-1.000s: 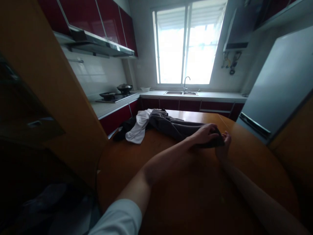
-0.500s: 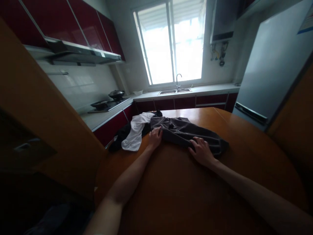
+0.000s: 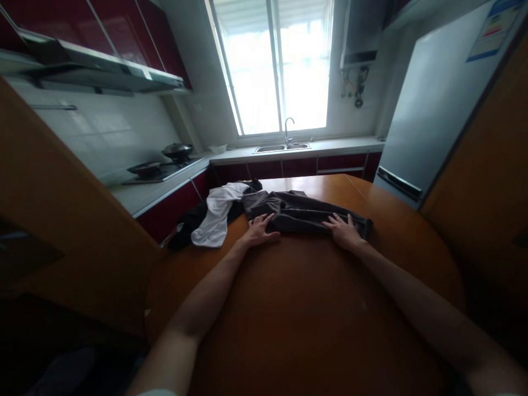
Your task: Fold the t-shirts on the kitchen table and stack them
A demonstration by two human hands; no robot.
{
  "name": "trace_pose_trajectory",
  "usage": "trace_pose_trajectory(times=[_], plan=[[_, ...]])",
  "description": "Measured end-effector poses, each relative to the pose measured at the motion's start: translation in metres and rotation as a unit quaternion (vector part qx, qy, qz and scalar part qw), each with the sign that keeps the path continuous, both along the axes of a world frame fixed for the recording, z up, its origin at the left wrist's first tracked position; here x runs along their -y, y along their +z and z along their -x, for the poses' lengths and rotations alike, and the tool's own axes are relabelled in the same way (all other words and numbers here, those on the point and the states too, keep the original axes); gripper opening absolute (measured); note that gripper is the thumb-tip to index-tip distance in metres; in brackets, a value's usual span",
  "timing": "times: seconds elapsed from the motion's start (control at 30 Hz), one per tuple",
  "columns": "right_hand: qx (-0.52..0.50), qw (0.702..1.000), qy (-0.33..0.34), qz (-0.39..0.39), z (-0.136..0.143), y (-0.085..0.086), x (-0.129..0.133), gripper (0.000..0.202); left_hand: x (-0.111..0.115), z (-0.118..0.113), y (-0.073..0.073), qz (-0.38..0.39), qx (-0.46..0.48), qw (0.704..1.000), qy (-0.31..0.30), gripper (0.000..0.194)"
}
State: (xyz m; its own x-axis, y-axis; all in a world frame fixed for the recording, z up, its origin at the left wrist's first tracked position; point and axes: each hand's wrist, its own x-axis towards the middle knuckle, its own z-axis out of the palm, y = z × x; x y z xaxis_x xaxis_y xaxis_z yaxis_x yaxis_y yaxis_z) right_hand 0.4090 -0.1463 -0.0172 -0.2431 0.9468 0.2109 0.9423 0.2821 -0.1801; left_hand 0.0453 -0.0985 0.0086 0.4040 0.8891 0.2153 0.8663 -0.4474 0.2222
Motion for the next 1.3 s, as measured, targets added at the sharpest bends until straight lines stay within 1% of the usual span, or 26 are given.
trace_pose_trajectory(times=[0.07,0.13,0.17,0.2,0.23,0.27,0.33,0.4,0.43,0.5,0.57,0.6,0.67,0.73,0.77,0.83,0.93,1.0,1.03,1.07,1.1,1.13,1.17,1.23,1.27,1.3], plan=[[-0.032,0.996,-0.076,-0.038,-0.026,0.003,-0.008,0.059,0.009,-0.011,0.005,-0.008,0.009,0.998,-0.060,0.079],[-0.070,0.980,-0.175,-0.062,-0.050,0.005,-0.011,0.061,0.017,-0.026,0.008,-0.034,0.030,0.990,-0.136,0.067],[-0.083,0.971,-0.213,-0.068,-0.060,0.007,-0.011,0.062,0.020,-0.034,0.009,-0.050,0.045,0.983,-0.168,0.059],[-0.090,0.965,-0.237,-0.071,-0.067,0.009,-0.010,0.063,0.022,-0.042,0.009,-0.068,0.061,0.978,-0.187,0.052],[-0.093,0.962,-0.246,-0.073,-0.071,0.011,-0.009,0.064,0.023,-0.048,0.008,-0.088,0.079,0.975,-0.187,0.045],[-0.096,0.962,-0.245,-0.076,-0.071,0.013,-0.007,0.064,0.022,-0.052,0.007,-0.110,0.099,0.974,-0.170,0.040],[-0.096,0.968,-0.216,-0.088,-0.061,0.016,-0.002,0.063,0.017,-0.054,0.003,-0.151,0.131,0.975,-0.098,0.038],[-0.095,0.976,-0.161,-0.112,-0.038,0.019,0.003,0.058,0.010,-0.048,-0.002,-0.170,0.138,0.976,-0.023,0.041],[-0.095,0.980,-0.124,-0.124,-0.024,0.019,0.005,0.054,0.006,-0.044,-0.005,-0.165,0.127,0.978,-0.002,0.045],[-0.090,0.986,-0.036,-0.137,0.004,0.018,0.011,0.050,0.001,-0.034,-0.009,-0.137,0.091,0.986,-0.003,0.053],[-0.080,0.988,0.037,-0.128,0.025,0.014,0.016,0.056,-0.002,-0.029,-0.010,-0.114,0.067,0.991,-0.031,0.049],[-0.074,0.989,0.053,-0.117,0.032,0.012,0.018,0.059,-0.002,-0.029,-0.010,-0.112,0.064,0.991,-0.041,0.044],[-0.070,0.991,0.051,-0.098,0.037,0.010,0.020,0.061,-0.001,-0.031,-0.008,-0.119,0.071,0.990,-0.040,0.031],[-0.076,0.992,0.029,-0.093,0.034,0.010,0.019,0.053,0.004,-0.036,-0.004,-0.132,0.079,0.987,-0.040,0.024],[-0.084,0.991,0.018,-0.099,0.030,0.011,0.018,0.047,0.007,-0.039,-0.002,-0.140,0.081,0.985,-0.053,0.022],[-0.109,0.986,-0.008,-0.127,0.021,0.015,0.016,0.036,0.016,-0.045,0.004,-0.156,0.081,0.979,-0.101,0.022],[-0.157,0.971,-0.062,-0.168,0.006,0.020,0.012,0.032,0.032,-0.053,0.012,-0.161,0.070,0.961,-0.216,0.028],[-0.198,0.964,-0.091,-0.152,-0.006,0.022,0.009,0.032,0.042,-0.060,0.015,-0.146,0.066,0.941,-0.299,0.037],[-0.219,0.960,-0.103,-0.138,-0.013,0.022,0.008,0.033,0.045,-0.062,0.016,-0.137,0.069,0.931,-0.332,0.041],[-0.237,0.957,-0.114,-0.124,-0.019,0.022,0.007,0.033,0.046,-0.064,0.016,-0.132,0.078,0.925,-0.348,0.042],[-0.251,0.952,-0.126,-0.118,-0.025,0.023,0.006,0.035,0.045,-0.064,0.015,-0.133,0.093,0.926,-0.340,0.041],[-0.260,0.948,-0.139,-0.120,-0.030,0.024,0.005,0.038,0.041,-0.063,0.014,-0.140,0.112,0.936,-0.303,0.037],[-0.264,0.944,-0.151,-0.128,-0.033,0.026,0.005,0.041,0.036,-0.059,0.012,-0.148,0.134,0.951,-0.235,0.034],[-0.268,0.939,-0.154,-0.153,-0.032,0.033,0.008,0.047,0.020,-0.047,0.009,-0.153,0.168,0.972,-0.063,0.033],[-0.267,0.939,-0.138,-0.166,-0.026,0.036,0.011,0.048,0.011,-0.038,0.008,-0.147,0.176,0.973,0.010,0.034],[-0.262,0.943,-0.107,-0.176,-0.018,0.040,0.015,0.047,0.003,-0.030,0.006,-0.137,0.178,0.972,0.061,0.035]])
